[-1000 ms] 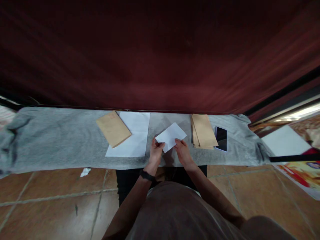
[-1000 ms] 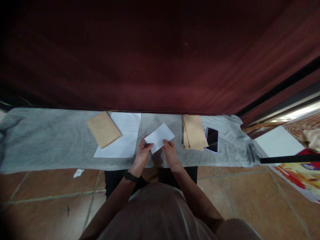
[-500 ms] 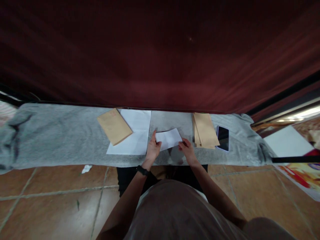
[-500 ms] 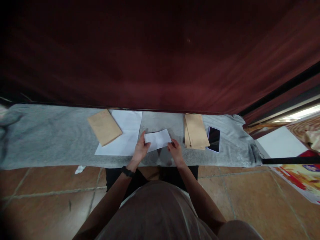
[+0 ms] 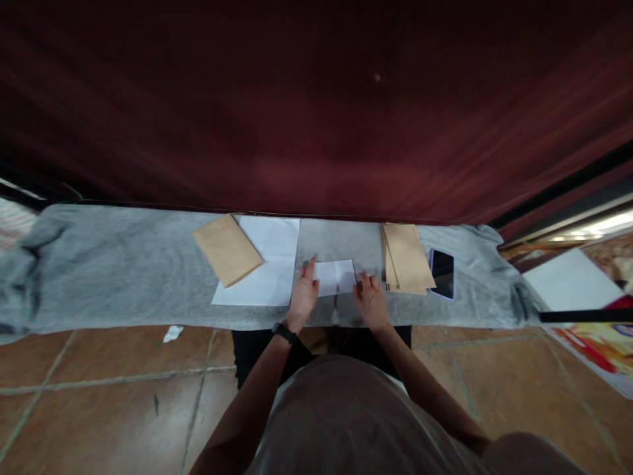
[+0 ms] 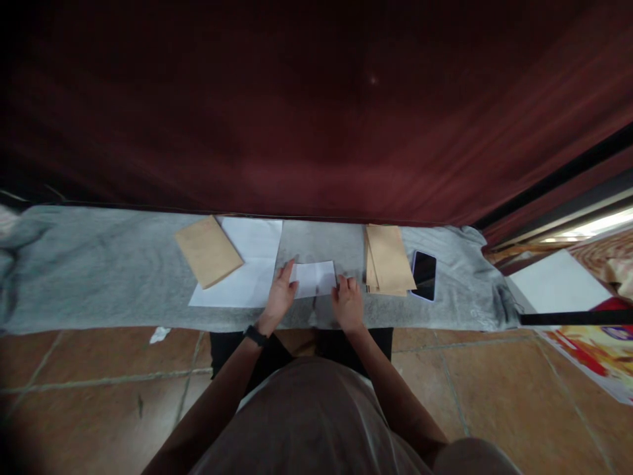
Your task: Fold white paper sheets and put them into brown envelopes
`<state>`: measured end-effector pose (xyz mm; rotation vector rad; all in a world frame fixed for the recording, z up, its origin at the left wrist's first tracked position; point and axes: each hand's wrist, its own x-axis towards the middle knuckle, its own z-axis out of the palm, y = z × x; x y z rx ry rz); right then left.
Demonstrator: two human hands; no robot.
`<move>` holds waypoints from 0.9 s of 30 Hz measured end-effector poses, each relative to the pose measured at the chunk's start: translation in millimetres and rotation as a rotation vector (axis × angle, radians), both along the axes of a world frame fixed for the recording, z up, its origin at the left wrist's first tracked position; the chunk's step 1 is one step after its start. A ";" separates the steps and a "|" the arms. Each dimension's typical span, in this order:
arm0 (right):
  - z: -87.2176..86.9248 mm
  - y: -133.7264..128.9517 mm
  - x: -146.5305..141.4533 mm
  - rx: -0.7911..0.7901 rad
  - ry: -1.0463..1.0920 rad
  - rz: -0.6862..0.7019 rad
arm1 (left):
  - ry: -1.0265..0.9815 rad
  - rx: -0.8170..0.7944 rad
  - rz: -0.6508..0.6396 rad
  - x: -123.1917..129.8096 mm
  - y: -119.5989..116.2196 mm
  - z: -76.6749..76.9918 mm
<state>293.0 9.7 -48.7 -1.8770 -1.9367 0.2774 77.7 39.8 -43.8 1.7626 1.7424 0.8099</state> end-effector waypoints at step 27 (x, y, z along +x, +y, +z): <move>-17.8 12.8 -12.9 0.058 0.086 0.033 | 0.494 0.151 -0.318 29.9 -50.7 -14.3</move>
